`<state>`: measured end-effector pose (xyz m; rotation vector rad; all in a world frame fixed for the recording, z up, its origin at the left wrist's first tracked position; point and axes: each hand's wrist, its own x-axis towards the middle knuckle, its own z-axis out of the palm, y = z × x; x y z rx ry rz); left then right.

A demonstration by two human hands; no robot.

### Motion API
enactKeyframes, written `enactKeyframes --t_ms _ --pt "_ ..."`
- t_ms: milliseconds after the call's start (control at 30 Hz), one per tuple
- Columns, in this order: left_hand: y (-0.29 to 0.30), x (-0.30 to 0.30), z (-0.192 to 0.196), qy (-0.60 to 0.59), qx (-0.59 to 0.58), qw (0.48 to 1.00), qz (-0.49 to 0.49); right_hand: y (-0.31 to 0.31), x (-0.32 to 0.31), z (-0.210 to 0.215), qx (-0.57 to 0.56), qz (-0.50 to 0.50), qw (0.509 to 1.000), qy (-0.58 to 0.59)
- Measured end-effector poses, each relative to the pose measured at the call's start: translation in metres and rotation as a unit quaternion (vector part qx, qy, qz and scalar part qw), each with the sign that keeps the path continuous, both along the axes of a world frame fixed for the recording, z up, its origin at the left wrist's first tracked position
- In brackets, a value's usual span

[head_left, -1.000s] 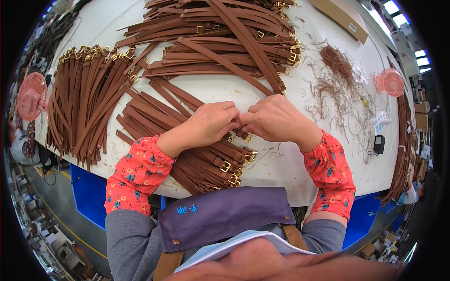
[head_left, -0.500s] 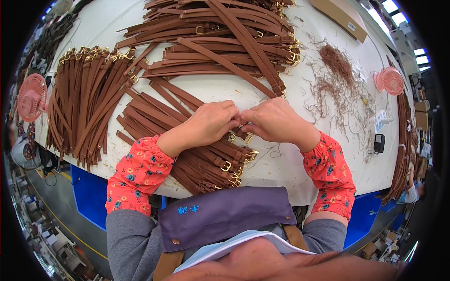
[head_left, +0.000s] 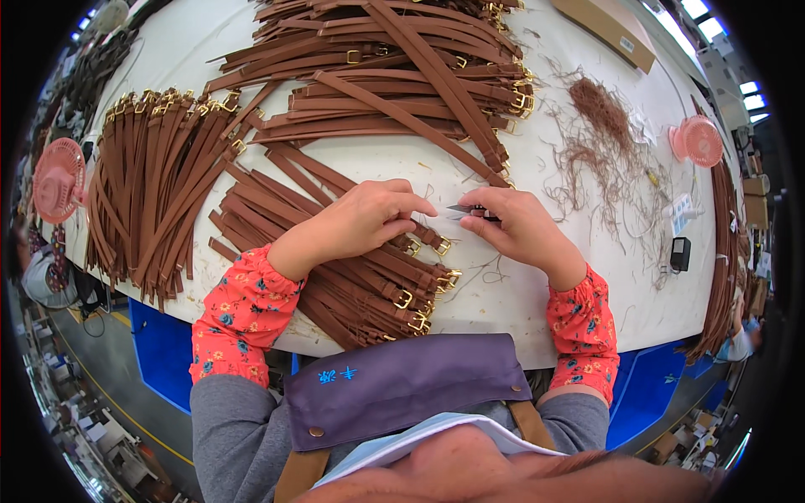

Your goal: Trimming threads and organizing finished leather straps with buckles at a workshop table.

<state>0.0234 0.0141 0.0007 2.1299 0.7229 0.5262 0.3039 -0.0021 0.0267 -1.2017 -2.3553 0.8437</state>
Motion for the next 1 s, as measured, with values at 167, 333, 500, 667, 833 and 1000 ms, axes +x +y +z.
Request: enactKeyframes --t_ms 167,333,500,667,833,1000 --pt "0.0 0.0 -0.002 0.0 -0.002 1.0 -0.01 -0.001 -0.001 0.007 0.086 -0.005 0.995 -0.041" --pt "-0.005 0.004 -0.002 0.007 0.014 1.0 -0.004 -0.005 -0.012 -0.005 0.172 0.056 0.982 -0.053" --pt "-0.008 0.007 -0.003 0.025 0.049 0.998 0.015 -0.002 -0.023 -0.006 0.188 0.072 0.977 -0.072" --pt "-0.008 0.009 -0.002 0.042 0.064 0.997 0.023 0.004 -0.024 -0.011 0.177 0.092 0.977 -0.073" --pt "-0.009 0.01 -0.001 0.055 0.072 0.996 0.026 0.007 -0.026 -0.005 0.183 0.111 0.974 -0.077" --pt "-0.009 0.01 0.0 0.071 0.084 0.994 0.028 0.008 -0.029 -0.004 0.201 0.127 0.966 -0.106"
